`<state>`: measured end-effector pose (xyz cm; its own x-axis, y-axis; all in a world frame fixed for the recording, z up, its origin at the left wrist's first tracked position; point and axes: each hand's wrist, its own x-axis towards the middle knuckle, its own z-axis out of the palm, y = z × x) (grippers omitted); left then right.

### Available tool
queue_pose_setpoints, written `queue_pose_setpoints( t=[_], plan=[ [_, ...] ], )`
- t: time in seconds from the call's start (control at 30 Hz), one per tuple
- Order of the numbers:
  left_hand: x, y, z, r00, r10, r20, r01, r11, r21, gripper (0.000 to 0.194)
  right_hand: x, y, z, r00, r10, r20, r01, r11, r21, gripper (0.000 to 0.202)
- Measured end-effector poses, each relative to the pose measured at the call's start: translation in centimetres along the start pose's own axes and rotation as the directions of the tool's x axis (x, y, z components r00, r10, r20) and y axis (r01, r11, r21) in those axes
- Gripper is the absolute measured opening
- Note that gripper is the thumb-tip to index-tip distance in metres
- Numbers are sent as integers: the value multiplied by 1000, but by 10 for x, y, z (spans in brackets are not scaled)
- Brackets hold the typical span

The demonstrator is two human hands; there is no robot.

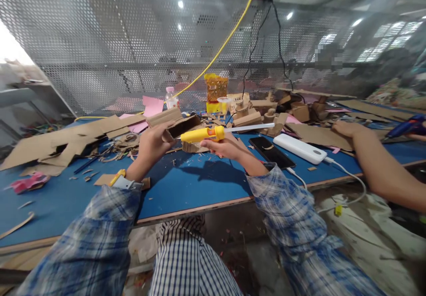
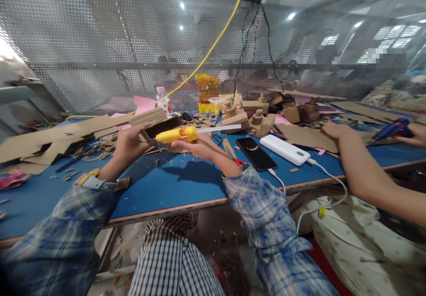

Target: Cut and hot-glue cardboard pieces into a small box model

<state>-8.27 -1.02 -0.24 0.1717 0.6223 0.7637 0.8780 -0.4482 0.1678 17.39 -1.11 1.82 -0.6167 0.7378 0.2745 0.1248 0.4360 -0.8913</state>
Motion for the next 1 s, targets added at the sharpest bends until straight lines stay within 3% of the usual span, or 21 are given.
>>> queue_pose_setpoints(
  t=[0.3, 0.53, 0.67, 1.0],
  plan=[
    [1, 0, -2, 999, 3, -39, -3, 1000, -14, 47, 1, 8, -2, 999, -9, -32, 9, 1000, 18, 42],
    [1, 0, -3, 1000, -28, 3, 28, 1000, -10, 48, 4, 13, -4, 998, 29, -47, -27, 998, 53, 45],
    [1, -1, 0, 999, 5, -40, -5, 1000, 7, 47, 3, 11, -6, 995, 55, -78, -49, 996, 80, 45],
    [1, -8, 2, 996, 34, -81, -35, 999, -6, 43, 3, 10, -11, 999, -26, -19, 28, 993, 117, 57]
  ],
)
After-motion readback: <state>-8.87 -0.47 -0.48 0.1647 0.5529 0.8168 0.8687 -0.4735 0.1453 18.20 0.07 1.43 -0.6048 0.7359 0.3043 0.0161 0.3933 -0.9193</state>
